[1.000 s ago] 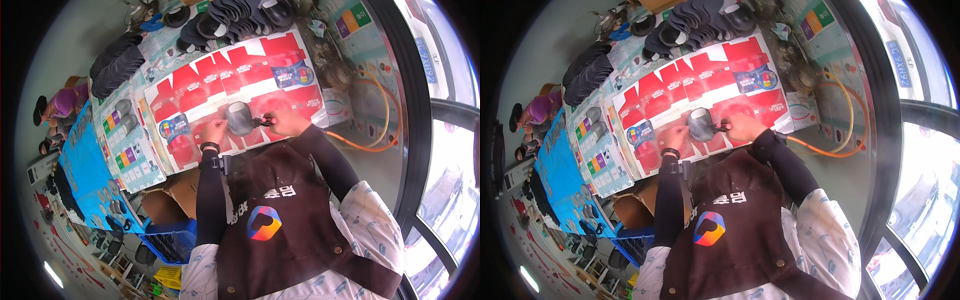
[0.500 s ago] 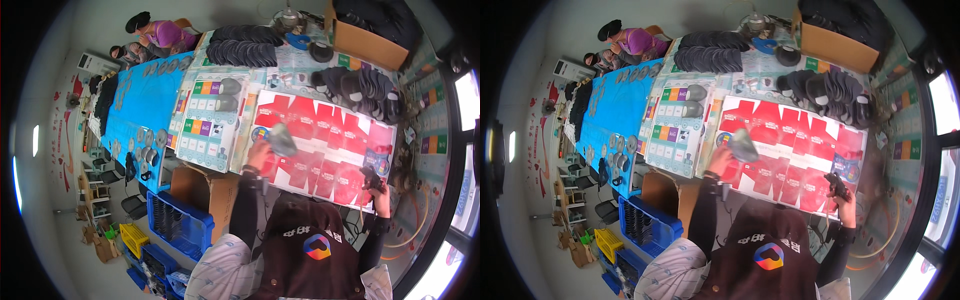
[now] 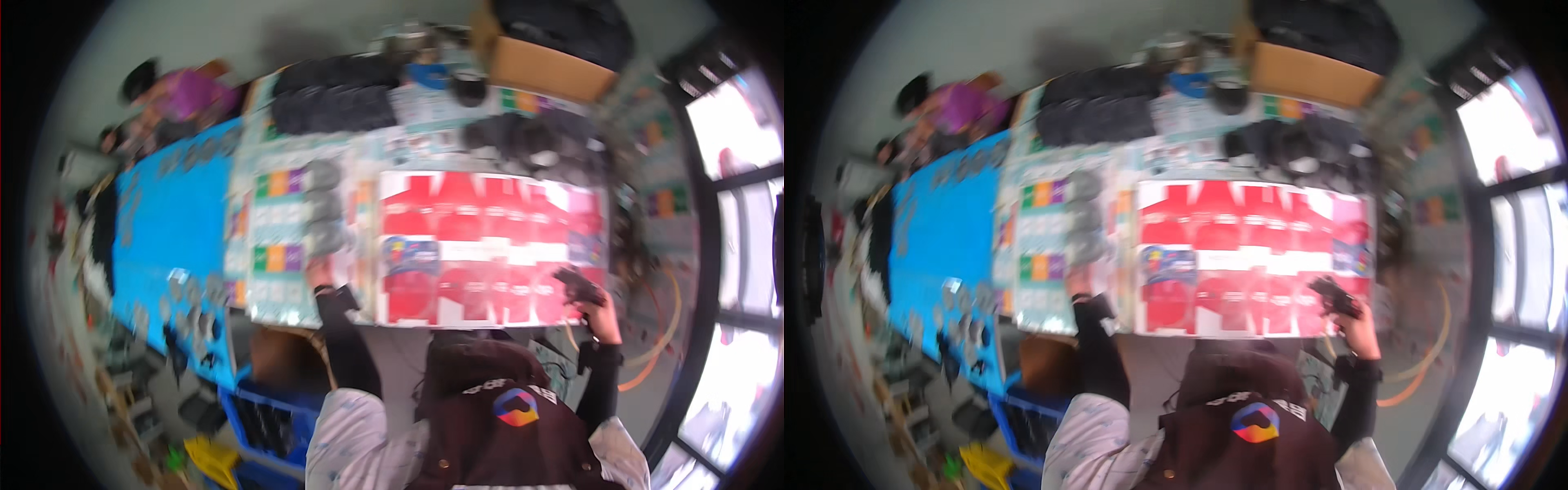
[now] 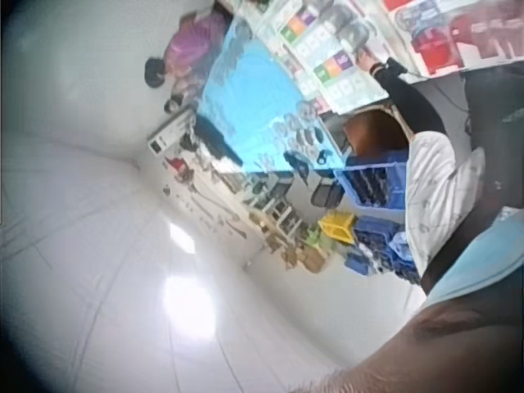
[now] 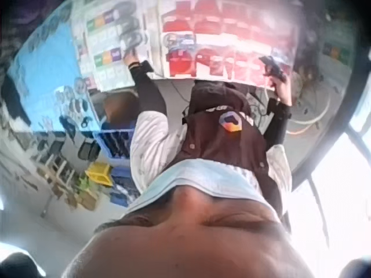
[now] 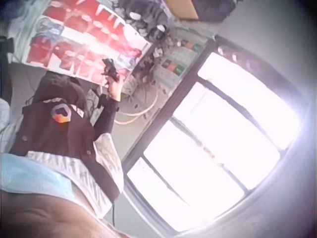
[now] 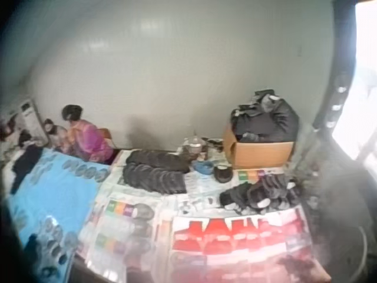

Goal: Apply adhesive or sealant to shoe components using a specialized applicator tool in a factory setting.

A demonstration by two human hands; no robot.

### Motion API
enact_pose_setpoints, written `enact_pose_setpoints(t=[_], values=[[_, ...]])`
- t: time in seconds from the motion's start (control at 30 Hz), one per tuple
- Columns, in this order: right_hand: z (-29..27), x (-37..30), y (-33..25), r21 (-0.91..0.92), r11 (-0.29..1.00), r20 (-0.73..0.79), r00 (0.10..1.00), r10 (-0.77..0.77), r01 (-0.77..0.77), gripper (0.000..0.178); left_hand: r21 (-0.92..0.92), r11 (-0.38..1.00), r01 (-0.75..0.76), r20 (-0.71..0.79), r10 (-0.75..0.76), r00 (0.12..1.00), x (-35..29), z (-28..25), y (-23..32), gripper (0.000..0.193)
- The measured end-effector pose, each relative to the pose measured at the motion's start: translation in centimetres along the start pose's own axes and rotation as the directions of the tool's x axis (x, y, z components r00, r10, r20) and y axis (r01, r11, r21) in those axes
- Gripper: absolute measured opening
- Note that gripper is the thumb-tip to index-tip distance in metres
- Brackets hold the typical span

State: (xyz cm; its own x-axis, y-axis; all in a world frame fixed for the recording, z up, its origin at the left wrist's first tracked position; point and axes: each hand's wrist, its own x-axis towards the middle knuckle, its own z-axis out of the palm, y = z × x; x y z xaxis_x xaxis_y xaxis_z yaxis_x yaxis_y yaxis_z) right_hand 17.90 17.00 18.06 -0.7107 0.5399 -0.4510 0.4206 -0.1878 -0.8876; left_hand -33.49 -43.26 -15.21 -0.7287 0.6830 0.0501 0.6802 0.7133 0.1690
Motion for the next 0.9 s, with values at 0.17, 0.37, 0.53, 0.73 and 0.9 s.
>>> enact_pose_setpoints(t=[0.17, 0.37, 0.53, 0.73, 0.9], values=[[2.8, -2.6, -4.4, -0.003, 0.99, -0.1, 0.985, 0.139, -0.14, 0.048, -0.905, 0.162, 0.394, 0.01, -0.917, 0.4, 2.7, 0.0, 8.8, 0.038], [1.3, -4.8, -4.3, -0.003, 0.991, -0.215, 0.968, 0.127, -0.13, 0.055, -0.949, 0.285, 0.135, -0.029, -0.505, 0.863, 22.6, -2.4, 33.8, 0.031], [2.0, -7.3, -5.2, -0.004, 0.994, -0.244, 0.964, 0.107, -0.112, 0.039, -0.816, 0.474, 0.332, 0.114, -0.431, 0.895, 37.6, 2.1, 40.9, 0.063], [2.3, -11.0, -5.0, 0.034, 0.987, -0.362, 0.919, 0.157, -0.155, 0.038, -0.588, 0.592, 0.551, 0.324, -0.451, 0.831, 45.0, 4.9, 45.2, 0.081], [-0.1, -11.7, -3.8, 0.093, 0.981, -0.286, 0.939, 0.19, -0.17, 0.046, -0.804, 0.537, 0.256, -0.029, -0.465, 0.885, 41.4, 2.2, 39.2, 0.033]])
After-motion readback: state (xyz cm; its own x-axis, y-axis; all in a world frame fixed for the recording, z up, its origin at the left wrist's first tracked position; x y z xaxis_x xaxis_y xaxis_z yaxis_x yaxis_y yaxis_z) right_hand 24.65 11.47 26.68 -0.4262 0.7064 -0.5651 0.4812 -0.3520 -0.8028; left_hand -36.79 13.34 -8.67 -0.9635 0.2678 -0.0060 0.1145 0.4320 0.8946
